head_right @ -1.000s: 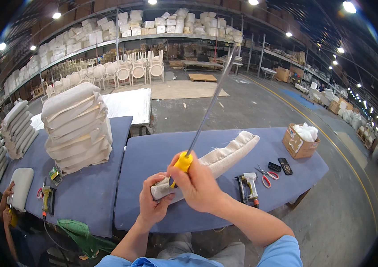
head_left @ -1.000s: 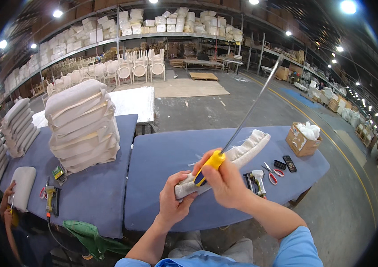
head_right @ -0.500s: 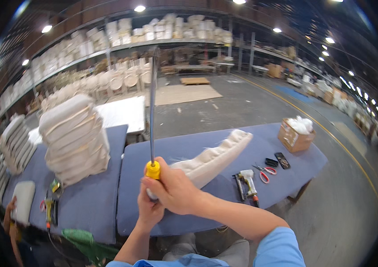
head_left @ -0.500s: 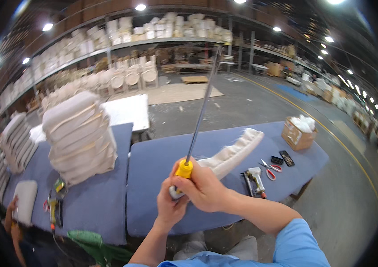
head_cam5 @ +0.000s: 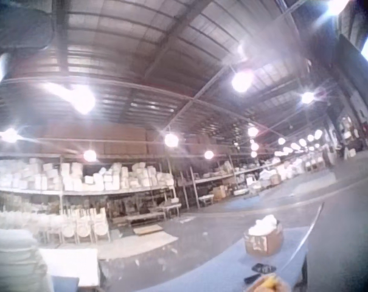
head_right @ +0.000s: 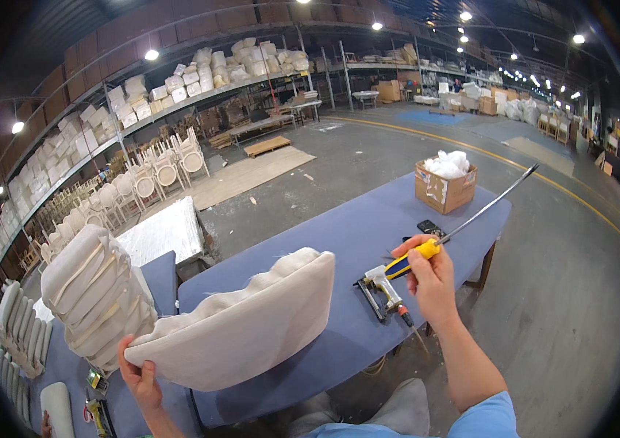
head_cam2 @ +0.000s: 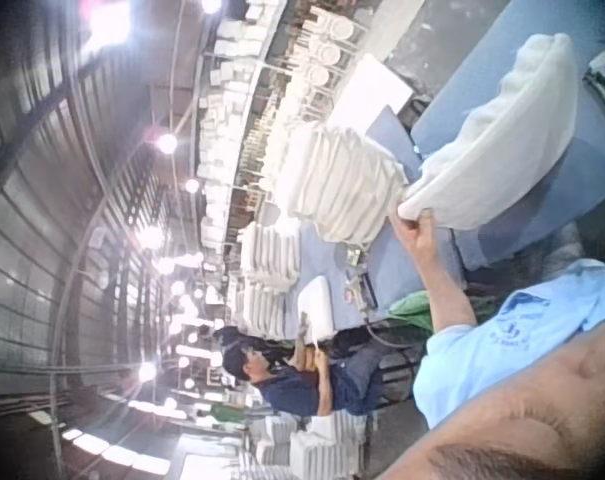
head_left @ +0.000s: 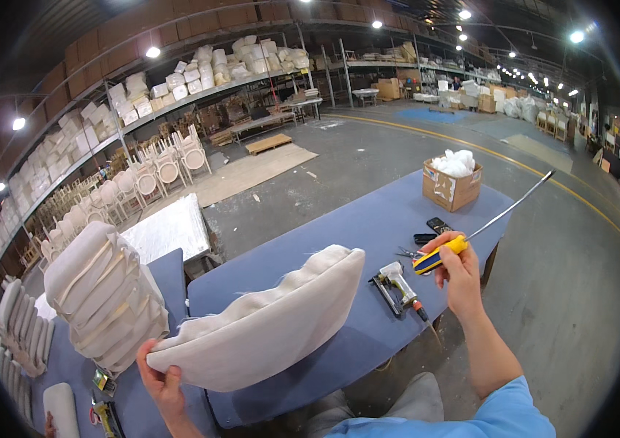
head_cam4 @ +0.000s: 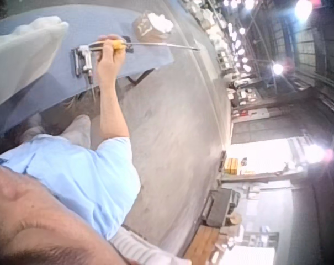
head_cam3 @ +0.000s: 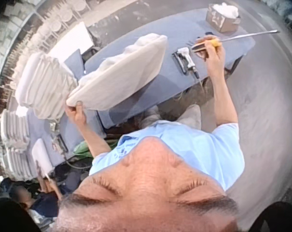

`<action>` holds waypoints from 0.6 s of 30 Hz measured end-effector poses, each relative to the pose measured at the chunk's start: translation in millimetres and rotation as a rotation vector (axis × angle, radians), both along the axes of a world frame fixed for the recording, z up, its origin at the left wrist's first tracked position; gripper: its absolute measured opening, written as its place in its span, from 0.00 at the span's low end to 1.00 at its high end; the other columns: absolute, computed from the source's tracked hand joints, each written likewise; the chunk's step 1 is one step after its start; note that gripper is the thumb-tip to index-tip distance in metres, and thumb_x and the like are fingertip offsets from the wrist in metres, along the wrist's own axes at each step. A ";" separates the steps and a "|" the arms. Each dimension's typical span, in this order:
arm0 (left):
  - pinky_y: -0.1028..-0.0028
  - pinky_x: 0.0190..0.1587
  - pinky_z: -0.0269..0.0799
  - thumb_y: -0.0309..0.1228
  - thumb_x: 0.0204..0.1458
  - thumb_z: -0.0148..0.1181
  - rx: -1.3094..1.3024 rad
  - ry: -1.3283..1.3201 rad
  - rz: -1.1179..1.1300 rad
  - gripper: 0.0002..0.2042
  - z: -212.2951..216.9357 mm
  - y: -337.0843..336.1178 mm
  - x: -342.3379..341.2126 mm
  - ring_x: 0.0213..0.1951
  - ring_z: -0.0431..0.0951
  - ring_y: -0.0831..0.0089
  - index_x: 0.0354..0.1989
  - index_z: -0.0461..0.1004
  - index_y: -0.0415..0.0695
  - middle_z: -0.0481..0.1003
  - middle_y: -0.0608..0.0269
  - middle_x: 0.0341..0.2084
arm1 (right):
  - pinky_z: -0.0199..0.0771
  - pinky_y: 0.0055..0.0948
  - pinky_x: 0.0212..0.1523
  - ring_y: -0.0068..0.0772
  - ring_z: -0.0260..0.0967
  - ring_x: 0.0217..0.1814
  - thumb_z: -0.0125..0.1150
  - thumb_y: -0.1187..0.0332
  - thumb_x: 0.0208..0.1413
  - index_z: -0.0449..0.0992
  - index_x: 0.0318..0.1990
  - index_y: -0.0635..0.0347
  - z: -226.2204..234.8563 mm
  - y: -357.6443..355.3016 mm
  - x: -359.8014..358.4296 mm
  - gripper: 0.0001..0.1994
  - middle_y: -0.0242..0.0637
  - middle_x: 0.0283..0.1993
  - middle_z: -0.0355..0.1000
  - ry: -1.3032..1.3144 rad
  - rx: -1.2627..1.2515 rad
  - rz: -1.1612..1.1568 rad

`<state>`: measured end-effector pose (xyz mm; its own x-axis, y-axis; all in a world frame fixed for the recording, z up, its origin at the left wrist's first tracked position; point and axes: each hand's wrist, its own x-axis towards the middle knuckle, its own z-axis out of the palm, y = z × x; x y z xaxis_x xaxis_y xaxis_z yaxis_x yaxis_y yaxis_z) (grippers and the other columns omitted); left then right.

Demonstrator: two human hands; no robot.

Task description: The person trims excess fabric from a white cushion cover using a screwdriver and scissors. They repeatedly cut along the edges, flip the cushion, and place the finished piece onto a stack.

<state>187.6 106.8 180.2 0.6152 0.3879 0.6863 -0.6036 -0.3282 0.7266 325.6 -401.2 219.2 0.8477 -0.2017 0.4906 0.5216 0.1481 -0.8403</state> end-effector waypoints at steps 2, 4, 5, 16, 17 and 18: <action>0.58 0.70 0.61 0.35 0.59 0.68 0.248 0.052 0.237 0.22 6.8 -1.3 -4.6 0.66 0.68 0.56 0.60 0.74 0.41 0.72 0.53 0.61 | 0.63 0.14 0.21 0.12 0.61 0.22 0.51 0.70 0.72 0.72 0.50 0.56 -8.3 -5.2 3.2 0.05 0.38 0.43 0.80 0.036 0.011 0.006; 0.50 0.75 0.52 0.36 0.61 0.65 0.717 0.144 0.584 0.20 15.8 -9.2 -3.2 0.73 0.61 0.48 0.60 0.75 0.42 0.70 0.51 0.64 | 0.62 0.14 0.21 0.11 0.61 0.22 0.51 0.69 0.72 0.72 0.48 0.56 -16.8 4.4 10.0 0.05 0.38 0.43 0.80 0.075 0.040 0.074; 0.47 0.76 0.48 0.37 0.61 0.64 0.757 0.173 0.637 0.19 19.3 -14.3 -1.7 0.74 0.59 0.45 0.59 0.76 0.43 0.70 0.52 0.64 | 0.61 0.15 0.21 0.11 0.61 0.21 0.52 0.67 0.73 0.72 0.47 0.56 -17.3 16.9 13.8 0.05 0.36 0.41 0.80 0.111 0.064 0.141; 0.42 0.77 0.33 0.45 0.68 0.52 0.848 0.197 0.839 0.17 25.3 -40.5 28.0 0.74 0.60 0.45 0.49 0.80 0.46 0.78 0.59 0.53 | 0.59 0.16 0.24 0.10 0.62 0.25 0.53 0.61 0.75 0.73 0.43 0.55 90.5 59.0 37.2 0.09 0.30 0.36 0.78 -0.312 0.089 0.204; 0.43 0.77 0.35 0.43 0.68 0.52 0.869 0.179 0.848 0.16 24.5 -37.8 25.9 0.73 0.61 0.46 0.49 0.80 0.45 0.78 0.58 0.52 | 0.61 0.16 0.25 0.10 0.64 0.26 0.53 0.62 0.75 0.73 0.43 0.55 96.9 63.7 36.9 0.09 0.30 0.36 0.78 -0.372 0.133 0.187; 0.44 0.77 0.38 0.41 0.68 0.52 0.883 0.147 0.841 0.15 23.2 -37.7 28.6 0.71 0.63 0.46 0.49 0.79 0.44 0.78 0.58 0.52 | 0.64 0.17 0.26 0.11 0.65 0.27 0.53 0.63 0.75 0.73 0.44 0.56 83.6 71.9 50.7 0.08 0.30 0.36 0.78 -0.435 0.096 0.149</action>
